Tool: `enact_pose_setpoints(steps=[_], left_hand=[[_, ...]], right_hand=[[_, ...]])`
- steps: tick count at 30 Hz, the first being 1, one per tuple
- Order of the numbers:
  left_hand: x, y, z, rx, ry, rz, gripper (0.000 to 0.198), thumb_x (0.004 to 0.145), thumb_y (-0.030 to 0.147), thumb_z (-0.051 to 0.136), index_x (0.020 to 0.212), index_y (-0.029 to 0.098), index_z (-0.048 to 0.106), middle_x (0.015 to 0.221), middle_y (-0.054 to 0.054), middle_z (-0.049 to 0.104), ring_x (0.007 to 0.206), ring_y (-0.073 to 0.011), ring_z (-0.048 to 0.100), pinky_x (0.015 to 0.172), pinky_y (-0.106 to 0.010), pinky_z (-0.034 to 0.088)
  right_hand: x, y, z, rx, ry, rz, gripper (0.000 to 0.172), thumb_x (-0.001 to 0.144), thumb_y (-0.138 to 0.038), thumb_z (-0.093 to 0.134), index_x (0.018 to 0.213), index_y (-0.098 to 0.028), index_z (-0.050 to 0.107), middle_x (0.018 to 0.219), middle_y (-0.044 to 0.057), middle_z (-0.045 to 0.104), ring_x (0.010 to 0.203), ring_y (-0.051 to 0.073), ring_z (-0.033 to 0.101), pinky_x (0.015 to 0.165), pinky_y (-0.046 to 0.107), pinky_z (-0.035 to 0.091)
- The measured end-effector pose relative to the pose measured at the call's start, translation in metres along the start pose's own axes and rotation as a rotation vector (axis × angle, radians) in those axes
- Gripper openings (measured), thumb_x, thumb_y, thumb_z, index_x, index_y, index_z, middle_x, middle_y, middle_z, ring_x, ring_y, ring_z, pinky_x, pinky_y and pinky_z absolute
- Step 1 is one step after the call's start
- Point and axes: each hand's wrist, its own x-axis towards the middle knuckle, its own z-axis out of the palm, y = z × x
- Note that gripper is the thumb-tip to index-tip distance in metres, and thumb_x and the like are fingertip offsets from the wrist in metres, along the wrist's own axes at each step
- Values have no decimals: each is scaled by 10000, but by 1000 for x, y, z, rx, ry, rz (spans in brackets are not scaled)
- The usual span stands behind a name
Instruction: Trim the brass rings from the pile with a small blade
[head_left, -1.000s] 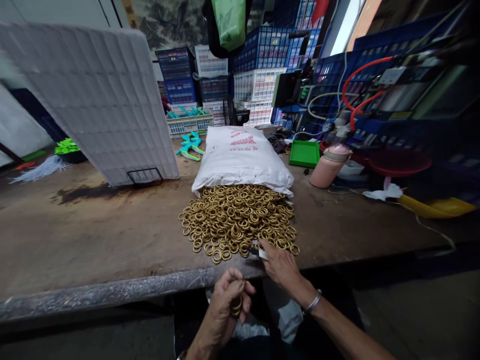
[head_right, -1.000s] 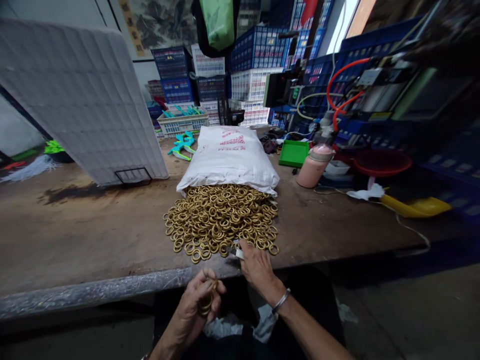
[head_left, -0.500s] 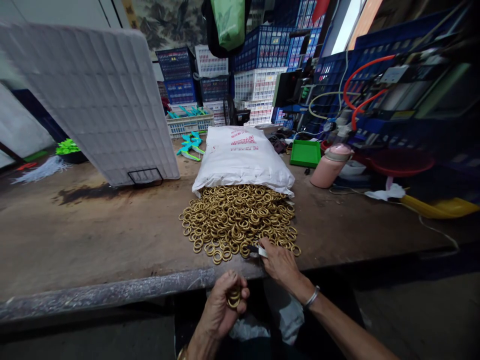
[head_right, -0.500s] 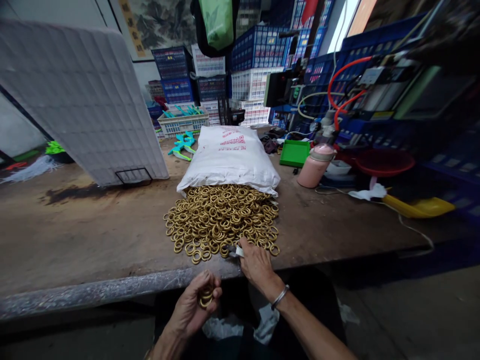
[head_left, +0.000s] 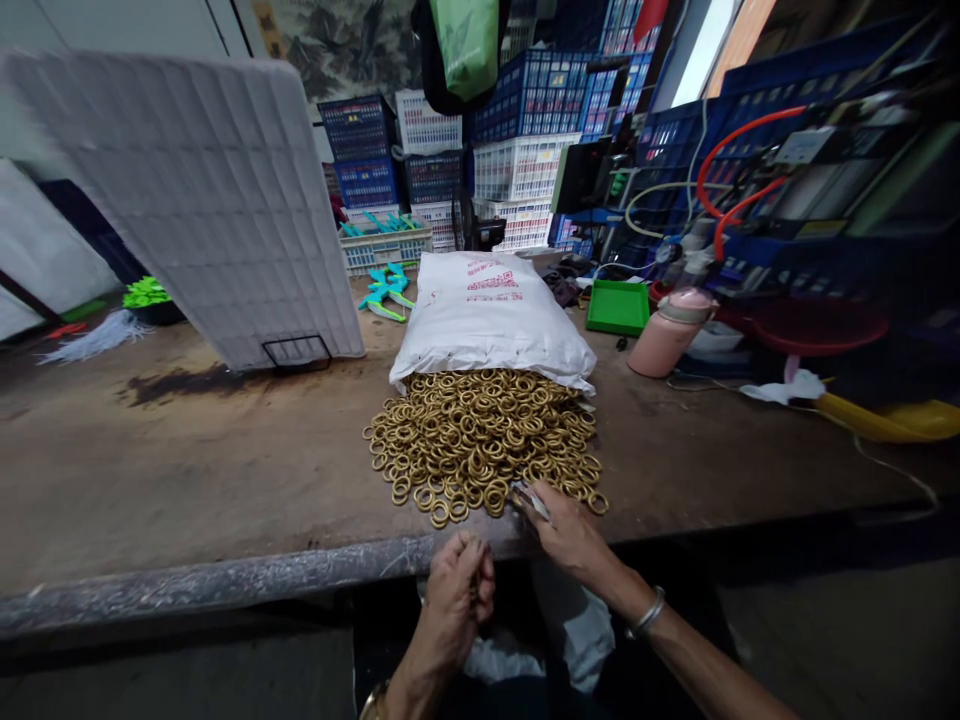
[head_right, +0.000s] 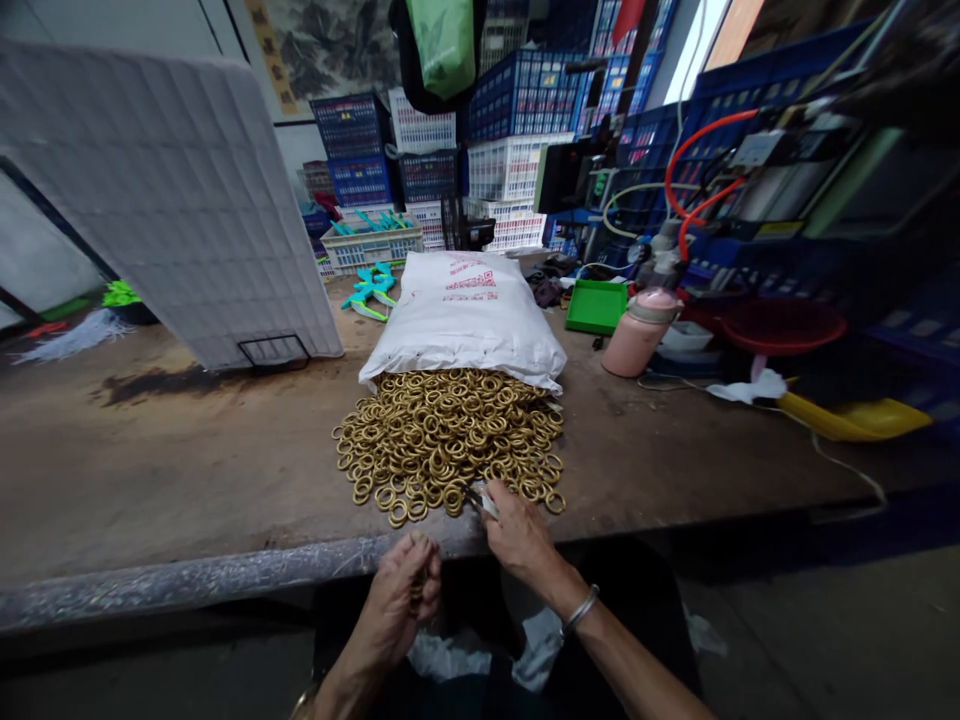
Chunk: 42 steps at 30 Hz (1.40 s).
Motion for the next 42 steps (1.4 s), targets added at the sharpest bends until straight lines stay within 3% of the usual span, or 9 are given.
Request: enact_pose_setpoints(steps=[5,9,11,13,18,24,33,42], left_hand=[[9,5,6,285,83,209,371,705,402,587,989,182,494,555,72,473,370,-38,320,368,-165,243],[17,10,7,436,6,409,232,739,296,563,927,163,587,745,-11,587,650,-116,516,621,-217,402],[19,13,7,491,-41,472,185,757,265,539,890,159,611,821,-34,603,773,-151,527,729,-244,395],[21,16,7,525,-59,489,159,768,255,519,851,160,617,786,-26,594,750,-150,517,712,-240,390],[23,19,8,555,-27,484,160,756,289,534,678,157,580,622,13,503,616,-122,439,602,-211,359],[25,18,8,517,-29,467,180,752,289,533,634,154,554,609,14,509,599,-112,445,591,-208,360],[26,20,7,361,-66,158,331,757,485,492,683,163,477,498,59,454,349,-35,308,356,-166,219],[23,19,4,274,-106,151,369,744,519,500,683,156,473,559,40,498,370,-22,326,363,-155,228]], right_hand=[[-6,-21,-5,305,-88,-89,282,840,-369,316,639,-198,415,603,-30,443,573,108,403,544,222,331],[-8,-29,-3,440,-138,-83,285,827,-392,344,647,-188,426,608,-33,418,577,105,382,536,225,330],[-7,-29,-1,509,-137,-72,283,818,-406,354,664,-183,436,617,-33,415,579,104,379,542,226,338],[-5,-28,2,557,-115,-43,276,806,-411,368,666,-184,437,612,-36,405,571,101,372,537,224,338],[1,-26,9,600,-43,56,231,782,-396,401,677,-193,436,579,-51,381,528,92,358,498,209,327],[5,-29,16,595,-52,78,240,778,-401,415,650,-198,428,544,-60,407,513,90,385,500,208,335],[10,-30,18,566,-34,38,263,776,-400,412,613,-193,424,532,-58,418,548,101,408,549,227,335],[9,-32,19,707,-88,44,266,802,-397,370,636,-197,429,511,-51,442,507,103,433,529,224,347]])
